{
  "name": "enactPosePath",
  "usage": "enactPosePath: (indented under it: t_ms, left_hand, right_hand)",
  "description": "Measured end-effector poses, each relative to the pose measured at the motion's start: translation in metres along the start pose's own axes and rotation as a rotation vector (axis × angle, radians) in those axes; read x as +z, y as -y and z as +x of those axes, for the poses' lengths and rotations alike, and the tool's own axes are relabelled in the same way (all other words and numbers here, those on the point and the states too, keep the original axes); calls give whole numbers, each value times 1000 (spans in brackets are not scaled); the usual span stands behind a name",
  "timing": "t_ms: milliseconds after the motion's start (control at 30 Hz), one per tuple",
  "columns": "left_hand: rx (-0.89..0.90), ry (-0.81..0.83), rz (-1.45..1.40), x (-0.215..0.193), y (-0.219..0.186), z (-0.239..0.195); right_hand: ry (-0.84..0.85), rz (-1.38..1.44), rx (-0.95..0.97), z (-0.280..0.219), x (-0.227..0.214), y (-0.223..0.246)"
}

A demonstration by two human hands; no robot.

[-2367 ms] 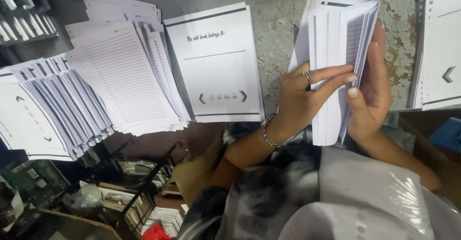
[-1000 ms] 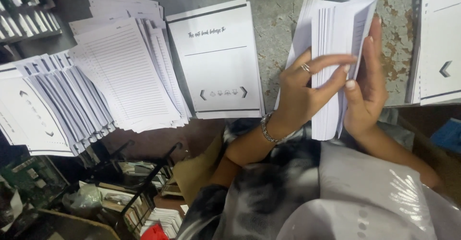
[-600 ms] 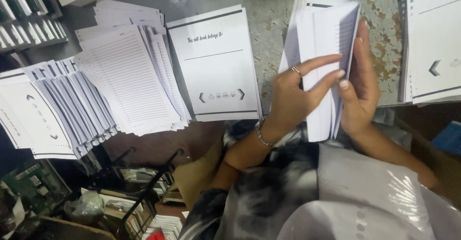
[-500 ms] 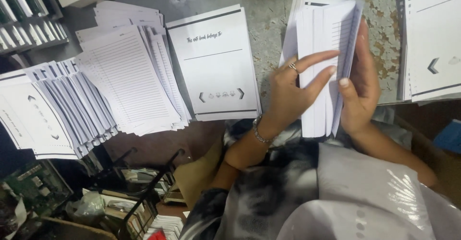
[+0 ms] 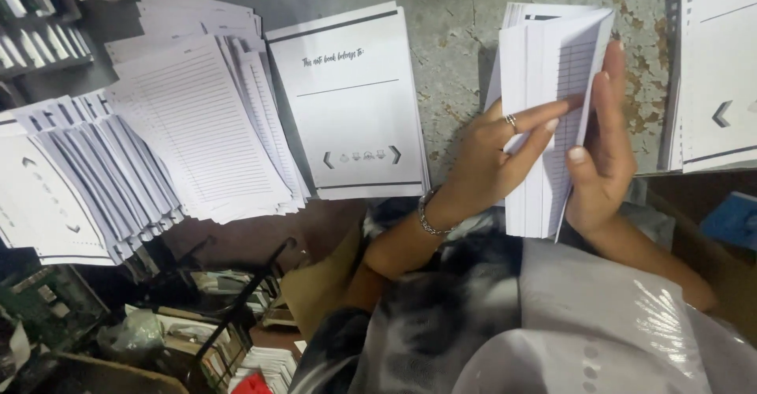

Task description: The person is flipping through the pages of spiral-bound notebooks to check for quality or completeness.

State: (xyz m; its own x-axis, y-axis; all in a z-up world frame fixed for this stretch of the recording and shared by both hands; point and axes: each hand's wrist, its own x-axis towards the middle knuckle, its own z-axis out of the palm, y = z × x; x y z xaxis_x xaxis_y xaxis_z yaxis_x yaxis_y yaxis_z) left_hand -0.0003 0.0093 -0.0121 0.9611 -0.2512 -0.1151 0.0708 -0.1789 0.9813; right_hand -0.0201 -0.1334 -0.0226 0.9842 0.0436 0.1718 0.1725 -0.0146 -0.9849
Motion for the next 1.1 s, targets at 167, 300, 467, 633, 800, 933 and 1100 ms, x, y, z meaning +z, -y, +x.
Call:
enactPosePath:
  t_ms: [167,300,467,633,800,933,1100]
  left_hand:
    - [-70,-76,-73,4,0,-3]
    - [-86,-101,-109,8,9,-3]
    - [-97,-112,-133,11,10,-5]
    - [-108,-105,-113,11,9,-5]
    - [-115,-120,-101,12,10,-5]
    - [-84,-133,-90,13,13,-6]
    - [-80,-136,-96,14,13,-7]
  right_hand:
    - [-23,-8,-2,2,4,2]
    - [-27,-37,-2,1,3,0]
    - [-28,-24,-11,1,3,-2]
    - [-28,-16,-11,1,2,-2]
    - [-23,-21,4,0,1,-2]
    - [-17,-26,-5,1,1,-2]
    - [-34,-9,-11,0,2,-3]
